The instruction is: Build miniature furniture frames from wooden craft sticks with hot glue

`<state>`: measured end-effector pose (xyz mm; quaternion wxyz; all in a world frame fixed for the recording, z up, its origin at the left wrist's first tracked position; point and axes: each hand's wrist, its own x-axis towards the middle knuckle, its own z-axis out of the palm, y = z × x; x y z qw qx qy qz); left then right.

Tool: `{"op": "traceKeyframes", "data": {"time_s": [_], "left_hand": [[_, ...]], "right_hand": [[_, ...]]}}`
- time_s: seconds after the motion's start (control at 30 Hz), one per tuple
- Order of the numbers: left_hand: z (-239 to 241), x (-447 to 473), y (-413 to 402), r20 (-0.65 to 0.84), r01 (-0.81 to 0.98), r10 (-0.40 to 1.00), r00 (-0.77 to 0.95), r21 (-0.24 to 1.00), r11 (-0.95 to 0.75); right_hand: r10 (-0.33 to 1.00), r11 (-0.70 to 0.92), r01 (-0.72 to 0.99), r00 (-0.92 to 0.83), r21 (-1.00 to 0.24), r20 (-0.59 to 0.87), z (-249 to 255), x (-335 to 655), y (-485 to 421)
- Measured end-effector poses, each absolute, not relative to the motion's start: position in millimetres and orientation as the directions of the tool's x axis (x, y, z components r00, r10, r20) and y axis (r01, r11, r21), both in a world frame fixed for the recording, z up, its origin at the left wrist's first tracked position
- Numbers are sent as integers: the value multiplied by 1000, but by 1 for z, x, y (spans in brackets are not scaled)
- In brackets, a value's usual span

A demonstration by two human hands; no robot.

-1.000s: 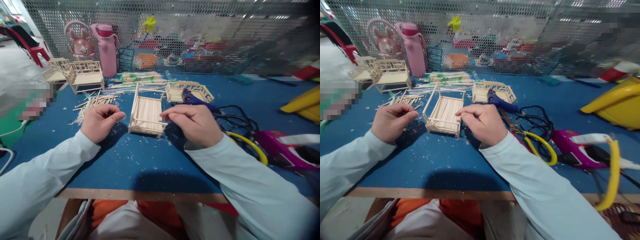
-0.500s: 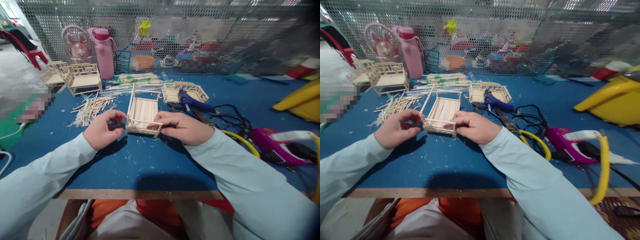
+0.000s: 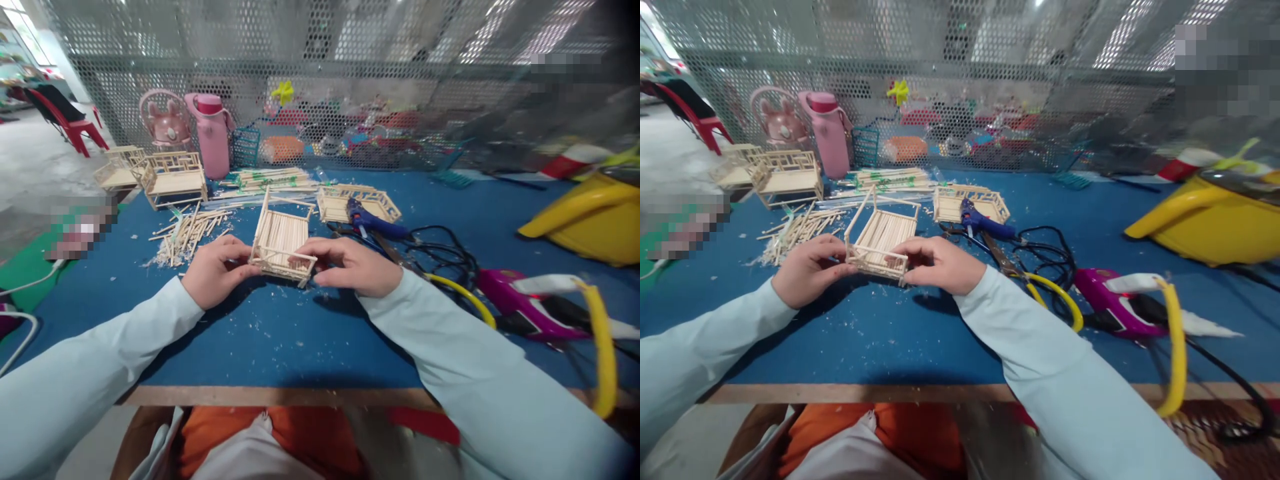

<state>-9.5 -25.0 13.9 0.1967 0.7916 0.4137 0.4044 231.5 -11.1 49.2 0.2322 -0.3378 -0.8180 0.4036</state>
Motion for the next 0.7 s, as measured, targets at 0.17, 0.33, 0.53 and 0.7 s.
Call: {"op": "traceKeyframes", "data": {"time_s": [0.17, 0.33, 0.53, 0.7], "left_hand": [[21, -6, -32, 541, 452, 802, 255, 666, -593], [28, -3, -39, 572, 451, 783, 243, 649, -613], [29, -4, -41, 589, 417, 772, 238, 656, -629], [26, -5, -39, 576, 358, 794, 197, 712, -605]], "right_hand": [[871, 483, 476, -345, -735, 349, 46, 211, -24], [912, 411, 337, -143, -847, 385, 43, 204, -23], [950, 287, 142, -167, -947, 263, 44, 210, -19], [960, 241, -8, -146, -971, 239, 37, 210, -16]]}}
